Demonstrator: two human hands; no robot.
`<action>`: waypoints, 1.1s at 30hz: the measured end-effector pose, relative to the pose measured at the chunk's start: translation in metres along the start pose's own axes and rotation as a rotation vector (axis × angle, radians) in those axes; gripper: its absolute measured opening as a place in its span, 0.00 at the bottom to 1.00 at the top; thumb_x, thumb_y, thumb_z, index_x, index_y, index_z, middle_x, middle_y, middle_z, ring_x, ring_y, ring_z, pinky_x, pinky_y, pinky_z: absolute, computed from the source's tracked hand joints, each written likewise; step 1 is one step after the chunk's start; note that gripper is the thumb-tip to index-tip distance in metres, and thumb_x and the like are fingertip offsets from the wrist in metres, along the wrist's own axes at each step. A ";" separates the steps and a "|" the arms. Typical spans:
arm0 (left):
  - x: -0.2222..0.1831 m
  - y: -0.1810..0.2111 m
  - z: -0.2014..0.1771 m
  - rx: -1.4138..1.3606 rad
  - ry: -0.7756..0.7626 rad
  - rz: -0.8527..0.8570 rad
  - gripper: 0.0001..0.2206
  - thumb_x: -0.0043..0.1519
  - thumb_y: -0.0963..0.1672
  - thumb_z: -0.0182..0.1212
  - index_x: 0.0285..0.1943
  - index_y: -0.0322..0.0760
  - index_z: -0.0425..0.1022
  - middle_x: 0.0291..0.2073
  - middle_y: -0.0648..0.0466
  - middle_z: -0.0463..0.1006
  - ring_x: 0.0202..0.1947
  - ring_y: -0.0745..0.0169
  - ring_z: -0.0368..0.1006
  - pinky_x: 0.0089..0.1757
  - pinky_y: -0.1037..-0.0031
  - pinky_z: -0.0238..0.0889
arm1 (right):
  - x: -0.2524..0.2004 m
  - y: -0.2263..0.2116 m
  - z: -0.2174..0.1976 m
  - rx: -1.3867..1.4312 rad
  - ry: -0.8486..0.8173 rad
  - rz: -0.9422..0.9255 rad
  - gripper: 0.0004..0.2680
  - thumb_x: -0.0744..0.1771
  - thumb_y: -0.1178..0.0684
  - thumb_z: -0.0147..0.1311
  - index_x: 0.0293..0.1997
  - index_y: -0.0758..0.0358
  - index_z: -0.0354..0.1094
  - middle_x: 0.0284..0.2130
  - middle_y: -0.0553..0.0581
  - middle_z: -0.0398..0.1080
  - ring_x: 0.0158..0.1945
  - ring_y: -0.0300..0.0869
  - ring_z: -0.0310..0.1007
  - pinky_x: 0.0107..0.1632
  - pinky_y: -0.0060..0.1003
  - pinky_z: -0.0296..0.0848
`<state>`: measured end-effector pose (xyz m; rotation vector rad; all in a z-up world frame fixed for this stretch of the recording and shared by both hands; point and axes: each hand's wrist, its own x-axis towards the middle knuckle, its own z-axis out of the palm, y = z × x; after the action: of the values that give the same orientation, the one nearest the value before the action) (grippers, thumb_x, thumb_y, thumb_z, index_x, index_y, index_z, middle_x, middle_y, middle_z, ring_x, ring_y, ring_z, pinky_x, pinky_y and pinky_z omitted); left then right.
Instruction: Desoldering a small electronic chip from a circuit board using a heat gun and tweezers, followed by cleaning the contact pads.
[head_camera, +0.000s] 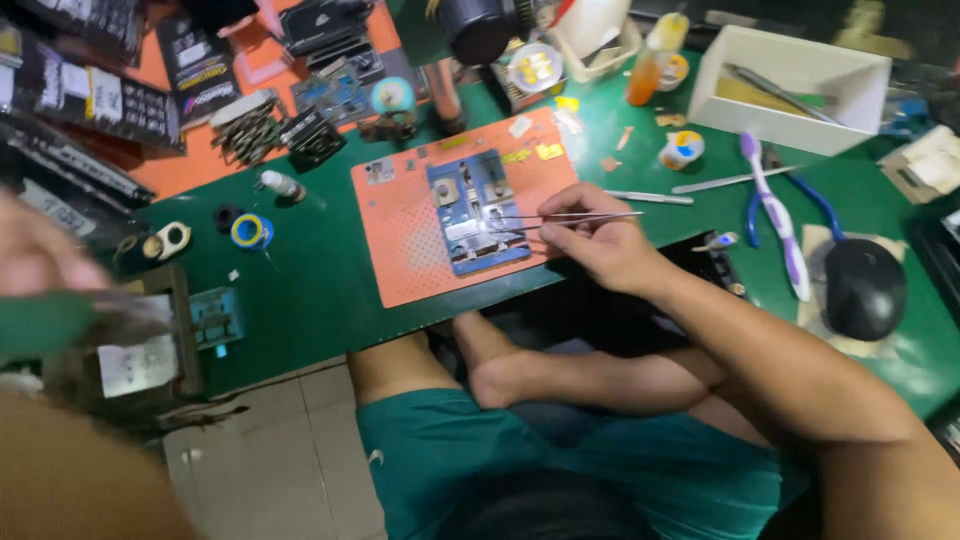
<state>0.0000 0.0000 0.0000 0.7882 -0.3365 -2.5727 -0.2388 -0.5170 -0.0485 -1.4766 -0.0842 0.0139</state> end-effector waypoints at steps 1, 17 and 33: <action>0.103 0.013 -0.001 -0.023 0.003 0.026 0.20 0.56 0.50 0.44 0.52 0.34 0.60 0.41 0.55 0.71 0.41 0.65 0.69 0.45 0.76 0.64 | 0.001 0.001 0.001 0.005 -0.032 0.013 0.06 0.60 0.60 0.51 0.37 0.65 0.60 0.25 0.55 0.65 0.28 0.35 0.69 0.34 0.26 0.74; 0.244 0.229 0.078 0.280 0.873 2.146 0.26 0.56 0.55 0.51 0.47 0.29 0.56 0.24 0.47 0.62 0.17 0.53 0.64 0.22 0.69 0.60 | 0.008 0.011 0.012 0.159 0.007 -0.080 0.07 0.65 0.56 0.41 0.43 0.66 0.51 0.37 0.67 0.59 0.34 0.48 0.67 0.38 0.40 0.73; 0.266 0.220 0.040 0.476 0.857 2.153 0.26 0.57 0.49 0.54 0.58 0.32 0.52 0.27 0.41 0.61 0.23 0.50 0.63 0.26 0.66 0.63 | 0.006 0.008 0.012 -0.208 0.063 -0.274 0.08 0.65 0.65 0.39 0.42 0.66 0.41 0.36 0.75 0.59 0.39 0.52 0.65 0.41 0.40 0.73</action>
<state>-0.1504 -0.3132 -0.0176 0.7499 -0.8134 -0.1122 -0.2334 -0.5035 -0.0555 -1.6612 -0.2421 -0.2699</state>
